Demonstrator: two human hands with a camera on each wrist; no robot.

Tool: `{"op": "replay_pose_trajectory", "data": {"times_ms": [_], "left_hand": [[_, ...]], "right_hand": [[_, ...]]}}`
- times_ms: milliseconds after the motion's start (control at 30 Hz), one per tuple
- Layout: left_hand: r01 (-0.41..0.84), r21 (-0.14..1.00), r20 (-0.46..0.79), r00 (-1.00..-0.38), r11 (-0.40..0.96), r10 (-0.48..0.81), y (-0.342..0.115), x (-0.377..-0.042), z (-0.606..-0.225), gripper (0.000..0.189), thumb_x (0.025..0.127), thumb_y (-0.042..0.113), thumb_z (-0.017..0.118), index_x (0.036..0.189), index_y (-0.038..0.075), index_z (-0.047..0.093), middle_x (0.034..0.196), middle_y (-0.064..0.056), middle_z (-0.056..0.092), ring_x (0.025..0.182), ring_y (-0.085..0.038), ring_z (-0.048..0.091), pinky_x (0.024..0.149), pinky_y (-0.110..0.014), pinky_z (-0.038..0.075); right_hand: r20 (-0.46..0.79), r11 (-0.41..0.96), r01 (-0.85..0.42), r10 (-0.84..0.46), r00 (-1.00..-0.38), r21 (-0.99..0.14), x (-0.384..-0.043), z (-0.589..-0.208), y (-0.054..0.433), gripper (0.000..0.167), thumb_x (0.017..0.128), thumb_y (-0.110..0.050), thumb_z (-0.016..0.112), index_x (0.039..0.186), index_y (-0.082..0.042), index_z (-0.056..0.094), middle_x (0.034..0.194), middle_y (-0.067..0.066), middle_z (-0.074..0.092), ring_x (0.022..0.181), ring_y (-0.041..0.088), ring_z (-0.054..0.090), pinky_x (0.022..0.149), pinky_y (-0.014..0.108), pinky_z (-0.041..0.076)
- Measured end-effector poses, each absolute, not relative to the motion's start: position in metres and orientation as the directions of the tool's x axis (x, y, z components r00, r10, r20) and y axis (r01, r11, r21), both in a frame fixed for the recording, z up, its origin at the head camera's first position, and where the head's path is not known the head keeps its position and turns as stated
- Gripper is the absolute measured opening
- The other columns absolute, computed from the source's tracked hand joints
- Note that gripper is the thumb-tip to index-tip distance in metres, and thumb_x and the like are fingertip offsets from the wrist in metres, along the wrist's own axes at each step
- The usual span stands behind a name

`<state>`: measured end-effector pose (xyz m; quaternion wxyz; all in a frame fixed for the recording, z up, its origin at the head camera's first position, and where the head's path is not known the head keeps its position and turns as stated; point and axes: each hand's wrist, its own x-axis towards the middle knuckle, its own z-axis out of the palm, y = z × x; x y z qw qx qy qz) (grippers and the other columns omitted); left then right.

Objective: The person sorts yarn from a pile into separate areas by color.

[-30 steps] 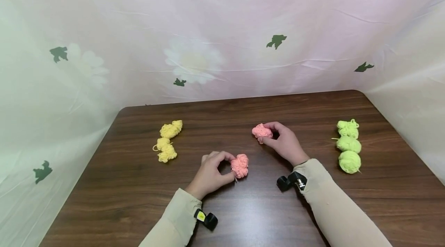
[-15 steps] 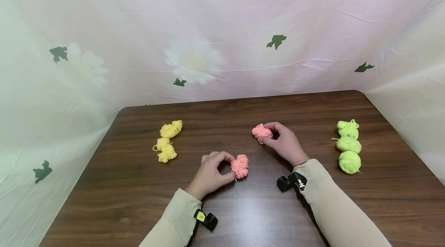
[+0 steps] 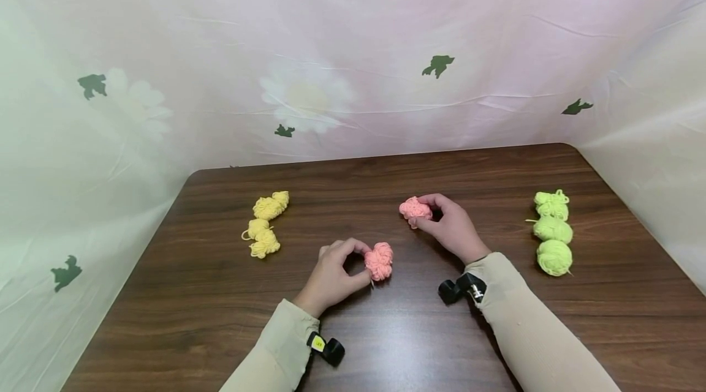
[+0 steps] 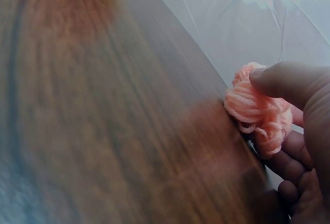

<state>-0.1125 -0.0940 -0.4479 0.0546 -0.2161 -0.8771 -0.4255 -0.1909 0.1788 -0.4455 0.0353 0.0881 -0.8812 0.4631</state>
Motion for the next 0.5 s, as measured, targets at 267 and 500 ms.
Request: {"op": "replay_pose_trajectory", "data": {"times_ms": [267, 500], "left_hand": [[0.428, 0.727, 0.308, -0.902, 0.537, 0.302, -0.093, -0.120, -0.449, 0.027, 0.079, 0.018, 0.079, 0.102, 0.022, 0.067, 0.100, 0.013, 0.068, 0.098, -0.014, 0.060, 0.097, -0.045, 0.035], [0.406, 0.750, 0.305, -0.913, 0.522, 0.273, -0.090, -0.129, -0.447, 0.026, 0.079, 0.017, 0.078, 0.103, 0.019, 0.068, 0.099, 0.009, 0.069, 0.098, -0.018, 0.061, 0.097, -0.045, 0.034]], "right_hand": [[0.148, 0.561, -0.186, -0.114, -0.982, -0.807, -0.192, -0.447, 0.179, 0.042, 0.086, -0.018, 0.079, 0.123, -0.005, 0.065, 0.117, 0.013, 0.068, 0.104, 0.026, 0.060, 0.089, 0.039, 0.046], [0.147, 0.557, -0.189, -0.119, -0.982, -0.809, -0.192, -0.446, 0.179, 0.041, 0.086, -0.017, 0.079, 0.123, -0.004, 0.065, 0.116, 0.013, 0.068, 0.104, 0.027, 0.060, 0.090, 0.042, 0.046]]}}
